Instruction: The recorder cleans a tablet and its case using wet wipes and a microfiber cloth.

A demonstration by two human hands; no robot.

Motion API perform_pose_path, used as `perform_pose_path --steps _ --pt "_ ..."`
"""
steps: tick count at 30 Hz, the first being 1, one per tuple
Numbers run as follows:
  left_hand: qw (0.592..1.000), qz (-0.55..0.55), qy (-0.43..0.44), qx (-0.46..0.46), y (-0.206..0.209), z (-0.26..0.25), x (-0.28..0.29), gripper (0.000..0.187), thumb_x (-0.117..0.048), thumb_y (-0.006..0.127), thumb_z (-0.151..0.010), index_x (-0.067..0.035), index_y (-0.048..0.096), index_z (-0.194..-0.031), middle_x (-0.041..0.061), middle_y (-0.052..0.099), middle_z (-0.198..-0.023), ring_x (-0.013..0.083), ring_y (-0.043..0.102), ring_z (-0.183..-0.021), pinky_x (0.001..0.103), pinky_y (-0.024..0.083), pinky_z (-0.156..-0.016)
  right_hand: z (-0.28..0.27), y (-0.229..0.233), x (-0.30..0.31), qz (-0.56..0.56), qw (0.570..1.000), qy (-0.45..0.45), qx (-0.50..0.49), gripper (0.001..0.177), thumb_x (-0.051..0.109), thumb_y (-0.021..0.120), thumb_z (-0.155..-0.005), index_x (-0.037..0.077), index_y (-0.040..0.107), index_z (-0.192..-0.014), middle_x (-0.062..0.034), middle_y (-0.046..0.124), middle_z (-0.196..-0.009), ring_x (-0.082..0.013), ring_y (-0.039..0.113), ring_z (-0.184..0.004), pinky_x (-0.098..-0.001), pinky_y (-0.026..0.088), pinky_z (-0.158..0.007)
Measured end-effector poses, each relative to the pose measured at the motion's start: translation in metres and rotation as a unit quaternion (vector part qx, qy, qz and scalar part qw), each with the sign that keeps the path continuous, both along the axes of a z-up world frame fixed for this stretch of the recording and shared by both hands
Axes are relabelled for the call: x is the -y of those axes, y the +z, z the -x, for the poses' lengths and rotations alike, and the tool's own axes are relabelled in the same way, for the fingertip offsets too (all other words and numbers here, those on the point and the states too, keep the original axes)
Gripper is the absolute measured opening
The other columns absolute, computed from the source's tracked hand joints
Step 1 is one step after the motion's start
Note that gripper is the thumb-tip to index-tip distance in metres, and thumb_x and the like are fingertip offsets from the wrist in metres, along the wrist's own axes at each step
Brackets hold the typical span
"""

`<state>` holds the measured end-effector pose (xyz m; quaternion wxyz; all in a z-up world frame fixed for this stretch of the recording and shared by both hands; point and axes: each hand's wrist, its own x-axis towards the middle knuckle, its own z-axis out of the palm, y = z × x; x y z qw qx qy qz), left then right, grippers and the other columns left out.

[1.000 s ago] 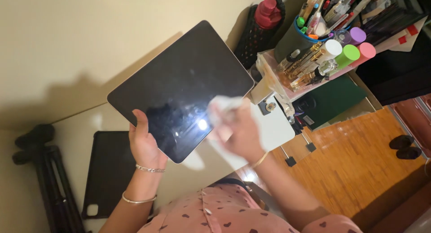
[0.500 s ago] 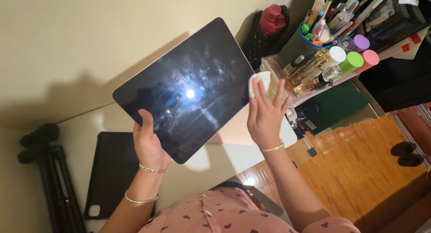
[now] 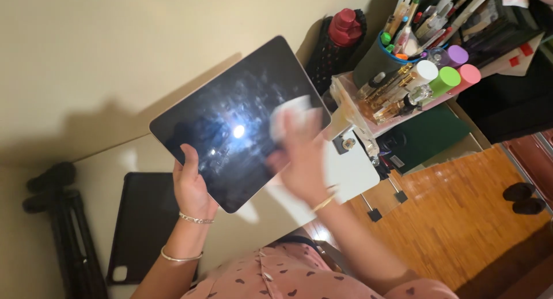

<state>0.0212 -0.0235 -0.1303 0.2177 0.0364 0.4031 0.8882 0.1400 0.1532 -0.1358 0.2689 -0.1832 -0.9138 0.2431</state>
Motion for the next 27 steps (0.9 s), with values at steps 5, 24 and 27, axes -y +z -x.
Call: perform_pose_path --steps 5,24,27 --pt "0.995 0.074 0.025 0.057 -0.012 -0.006 -0.001 0.056 -0.041 0.058 -0.101 -0.006 0.048 -0.144 0.007 0.059 -0.136 0.0218 0.062 -0.116 0.041 0.052 -0.097 -0.024 0.005 0.076 -0.011 0.975 0.219 0.042 0.081 0.037 0.075 -0.089 0.013 0.037 -0.157 -0.0133 0.039 -0.163 -0.0434 0.031 -0.152 -0.0723 0.020 -0.111" --pt "0.996 0.065 -0.027 0.046 -0.019 -0.007 -0.001 0.048 -0.035 0.058 -0.102 -0.006 0.056 -0.140 0.003 0.064 -0.133 0.0158 0.062 -0.118 0.034 0.051 -0.102 0.000 0.063 -0.018 0.669 0.719 0.176 -0.069 0.051 -0.004 0.063 -0.090 0.010 0.055 -0.138 0.0003 0.064 -0.110 -0.0085 0.064 -0.100 -0.0257 0.054 -0.088" --pt "0.997 0.059 -0.034 0.043 -0.020 -0.007 -0.003 0.048 -0.036 0.059 -0.102 -0.004 0.057 -0.139 0.004 0.065 -0.132 0.0166 0.062 -0.118 0.035 0.051 -0.101 -0.004 0.043 -0.012 0.639 0.734 0.230 -0.019 0.061 -0.006 0.068 -0.082 0.016 0.053 -0.138 -0.0008 0.064 -0.109 -0.0106 0.065 -0.100 -0.0260 0.055 -0.087"
